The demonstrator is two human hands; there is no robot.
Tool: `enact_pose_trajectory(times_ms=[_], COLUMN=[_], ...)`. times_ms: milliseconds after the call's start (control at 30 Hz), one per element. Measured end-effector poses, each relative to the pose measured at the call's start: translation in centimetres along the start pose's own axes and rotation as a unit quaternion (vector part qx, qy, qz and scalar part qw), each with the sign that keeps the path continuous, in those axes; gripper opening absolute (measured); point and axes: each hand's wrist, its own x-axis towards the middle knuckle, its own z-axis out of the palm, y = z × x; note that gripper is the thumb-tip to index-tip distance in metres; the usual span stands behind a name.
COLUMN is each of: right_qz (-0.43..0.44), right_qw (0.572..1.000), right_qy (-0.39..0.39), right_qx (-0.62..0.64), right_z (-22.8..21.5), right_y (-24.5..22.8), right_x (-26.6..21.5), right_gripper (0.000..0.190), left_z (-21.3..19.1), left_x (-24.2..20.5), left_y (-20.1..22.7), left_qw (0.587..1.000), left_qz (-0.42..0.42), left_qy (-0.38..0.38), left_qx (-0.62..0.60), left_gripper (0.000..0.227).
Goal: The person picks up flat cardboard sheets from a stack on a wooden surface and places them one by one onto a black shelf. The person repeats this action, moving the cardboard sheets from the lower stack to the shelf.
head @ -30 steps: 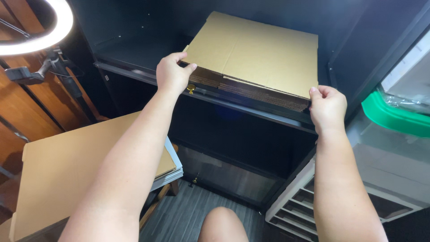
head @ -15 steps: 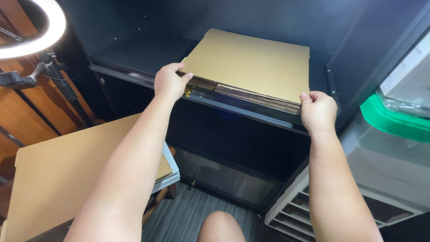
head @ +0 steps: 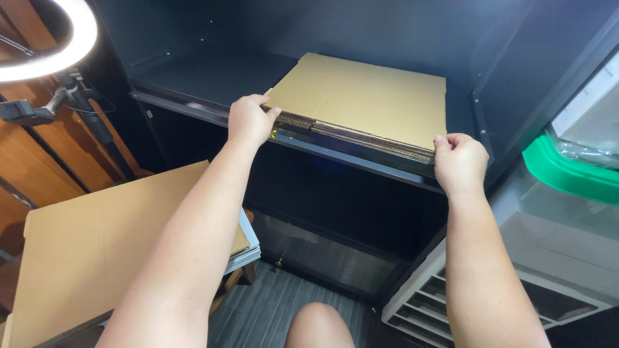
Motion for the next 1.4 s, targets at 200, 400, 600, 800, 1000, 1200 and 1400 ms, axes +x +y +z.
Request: enact_pose_trajectory(times_ms=[200,400,600,800,1000,1200,1400], right_qz=[0.0,-0.025,-0.156,-0.234,-0.207,-0.232,-0.245], right_qw=[1.0,0.997,0.978,0.959,0.963,0.957,0.954], right_qy=[0.017,0.048,0.139,0.16,0.173,0.167,0.166], right_qx=[0.015,0.053,0.022,0.022,-0.012,0.042,0.05], right_z=[0.4,-0.6,1.1,1.3,1.3,0.9,0.8], right_y=[0.5,-1.7,1.2,0.3,0.4,-1.0,-0.6], right_x=[0.3,-2.1,-2.5,-4.4,-4.8,-5.9,-5.9], right_gripper=[0.023,0.023,0.011,0.009,0.005,0.011,0.011], left_z=[-0.4,0.3,-1.9,-0.5,-0.5,-0.2,-0.4], left_x=[-0.6,-0.1,-4.2,-4.0,-4.0,-3.1,-2.9], left_y=[0.4,-1.2,1.1,-0.7,-1.5,-2.0,-1.7], left_qw=[1.0,0.998,0.992,0.975,0.973,0.978,0.973], left_qz=[0.01,0.053,0.114,0.173,0.178,0.147,0.129], left_qy=[0.01,0.04,0.041,0.048,0.046,-0.003,-0.023], left_qx=[-0.011,-0.002,0.029,0.13,0.141,0.15,0.188], left_gripper=[0.039,0.039,0.038,0.05,0.046,0.051,0.062])
